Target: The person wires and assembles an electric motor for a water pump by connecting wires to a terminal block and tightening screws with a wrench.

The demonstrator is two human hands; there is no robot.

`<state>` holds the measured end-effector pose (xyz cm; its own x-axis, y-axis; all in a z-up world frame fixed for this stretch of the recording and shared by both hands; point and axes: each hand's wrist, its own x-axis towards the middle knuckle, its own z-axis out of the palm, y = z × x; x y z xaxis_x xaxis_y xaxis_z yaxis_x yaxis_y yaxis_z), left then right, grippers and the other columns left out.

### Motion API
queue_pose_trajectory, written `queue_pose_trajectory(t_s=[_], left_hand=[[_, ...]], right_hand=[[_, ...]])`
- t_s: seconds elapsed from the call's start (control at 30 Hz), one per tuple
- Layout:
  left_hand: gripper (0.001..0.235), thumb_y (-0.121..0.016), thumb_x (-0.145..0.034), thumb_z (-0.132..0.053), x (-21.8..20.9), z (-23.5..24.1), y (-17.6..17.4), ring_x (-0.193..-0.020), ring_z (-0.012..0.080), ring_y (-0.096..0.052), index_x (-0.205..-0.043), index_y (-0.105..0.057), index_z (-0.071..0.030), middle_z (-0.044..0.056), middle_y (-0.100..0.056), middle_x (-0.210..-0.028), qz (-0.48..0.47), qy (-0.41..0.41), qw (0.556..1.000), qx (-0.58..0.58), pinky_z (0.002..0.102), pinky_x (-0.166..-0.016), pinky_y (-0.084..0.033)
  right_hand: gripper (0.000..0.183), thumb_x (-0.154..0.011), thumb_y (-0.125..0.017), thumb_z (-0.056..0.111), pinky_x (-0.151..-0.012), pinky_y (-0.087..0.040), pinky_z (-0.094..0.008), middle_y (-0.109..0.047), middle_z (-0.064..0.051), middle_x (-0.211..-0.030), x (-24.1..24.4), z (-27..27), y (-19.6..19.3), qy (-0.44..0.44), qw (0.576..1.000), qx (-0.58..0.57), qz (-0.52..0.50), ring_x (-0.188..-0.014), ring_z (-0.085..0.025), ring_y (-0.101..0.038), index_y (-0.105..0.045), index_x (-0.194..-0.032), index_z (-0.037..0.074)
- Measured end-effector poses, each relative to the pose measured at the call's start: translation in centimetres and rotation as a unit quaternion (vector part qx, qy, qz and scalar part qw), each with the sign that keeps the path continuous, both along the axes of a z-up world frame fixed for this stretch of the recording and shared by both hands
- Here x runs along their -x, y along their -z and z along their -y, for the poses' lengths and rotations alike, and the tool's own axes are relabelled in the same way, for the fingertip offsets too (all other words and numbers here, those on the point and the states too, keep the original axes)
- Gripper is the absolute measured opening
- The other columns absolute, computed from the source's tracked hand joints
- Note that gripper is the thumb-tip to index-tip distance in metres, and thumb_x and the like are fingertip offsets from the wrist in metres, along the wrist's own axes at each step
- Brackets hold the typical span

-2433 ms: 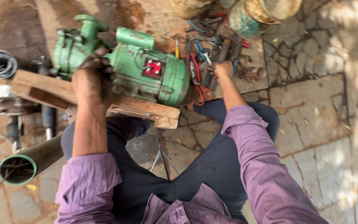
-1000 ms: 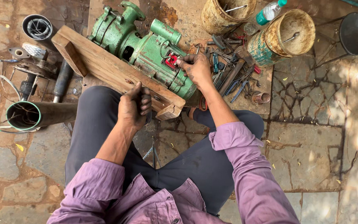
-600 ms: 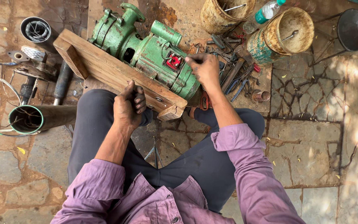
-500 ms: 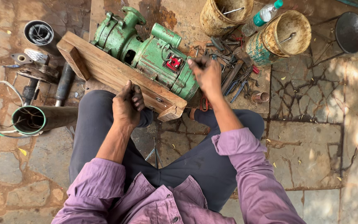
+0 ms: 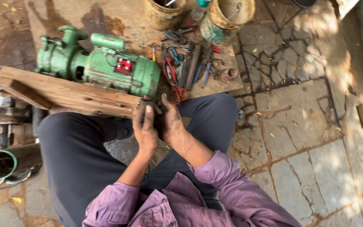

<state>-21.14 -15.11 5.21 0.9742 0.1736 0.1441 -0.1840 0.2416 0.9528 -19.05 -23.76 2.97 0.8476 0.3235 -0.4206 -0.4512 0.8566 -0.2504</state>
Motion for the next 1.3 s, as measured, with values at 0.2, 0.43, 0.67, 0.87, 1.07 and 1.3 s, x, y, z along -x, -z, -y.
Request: queue_pose_trajectory(t_s=[0.2, 0.43, 0.67, 0.87, 1.07, 1.3], left_hand=[[0.032, -0.051, -0.107, -0.025, 0.8, 2.7, 0.9, -0.099, 0.0216, -0.058, -0.101, -0.062, 0.004, 0.011, -0.062, -0.102, 0.058, 0.064, 0.996, -0.04, 0.033, -0.097, -0.044], [0.041, -0.047, -0.11, -0.036, 1.3, 4.0, 2.9, -0.092, 0.0202, -0.058, -0.095, -0.064, -0.003, 0.008, -0.062, -0.097, 0.079, 0.112, 0.988, -0.071, 0.033, -0.088, -0.043], [0.043, -0.053, -0.11, -0.04, 1.6, 0.1, 5.9, -0.069, 0.0142, -0.038, -0.083, -0.053, -0.007, 0.002, -0.045, -0.077, -0.134, 0.12, 0.945, 0.274, 0.031, -0.064, -0.03], [0.043, -0.049, -0.106, -0.042, 3.4, -3.7, 10.1, -0.061, 0.0149, -0.034, -0.076, -0.046, -0.012, 0.0, -0.038, -0.067, -0.353, 0.103, 0.876, 0.313, 0.031, -0.057, -0.028], [0.041, -0.046, -0.107, -0.04, 2.7, -2.2, 13.0, -0.059, 0.0146, -0.036, -0.076, -0.046, -0.013, 0.0, -0.043, -0.067, -0.46, 0.106, 0.845, 0.252, 0.031, -0.056, -0.028], [0.047, -0.045, -0.109, -0.038, 2.0, -1.9, 13.8, -0.057, 0.0138, -0.036, -0.072, -0.049, -0.009, 0.002, -0.044, -0.066, -0.457, 0.131, 0.845, 0.245, 0.03, -0.054, -0.028]], right_hand=[[0.051, -0.111, -0.05, 0.046, -0.11, -0.047, -0.042, -0.066, -0.014, -0.124, 1.2, 2.8, 4.6, 0.037, 0.998, -0.024, 0.043, -0.122, -0.03, -0.06, -0.06, -0.129, 0.0], [0.052, -0.103, -0.052, 0.043, -0.106, -0.049, -0.041, -0.066, -0.017, -0.124, 2.5, 5.9, 11.7, 0.026, 0.998, -0.037, 0.036, -0.117, -0.03, -0.063, -0.059, -0.127, -0.002], [0.025, -0.094, -0.072, 0.015, -0.069, -0.053, -0.036, -0.073, -0.009, -0.092, -1.1, 17.8, 23.2, -0.198, 0.918, 0.339, 0.063, -0.08, -0.02, -0.066, -0.073, -0.113, -0.001], [0.012, -0.092, -0.069, 0.009, -0.071, -0.059, -0.041, -0.076, -0.02, -0.089, -10.6, 33.8, 23.6, -0.272, 0.331, 0.902, 0.044, -0.078, -0.029, -0.074, -0.078, -0.089, 0.002], [0.029, -0.068, -0.067, -0.005, -0.082, -0.059, -0.042, -0.073, -0.023, -0.084, -12.2, 32.0, 25.7, 0.008, 0.359, 0.923, 0.137, -0.08, -0.038, -0.073, -0.082, -0.087, 0.009], [0.03, -0.069, -0.067, -0.005, -0.081, -0.057, -0.045, -0.073, -0.024, -0.085, -11.6, 30.3, 25.5, 0.019, 0.354, 0.922, 0.155, -0.084, -0.041, -0.072, -0.08, -0.093, 0.006]])
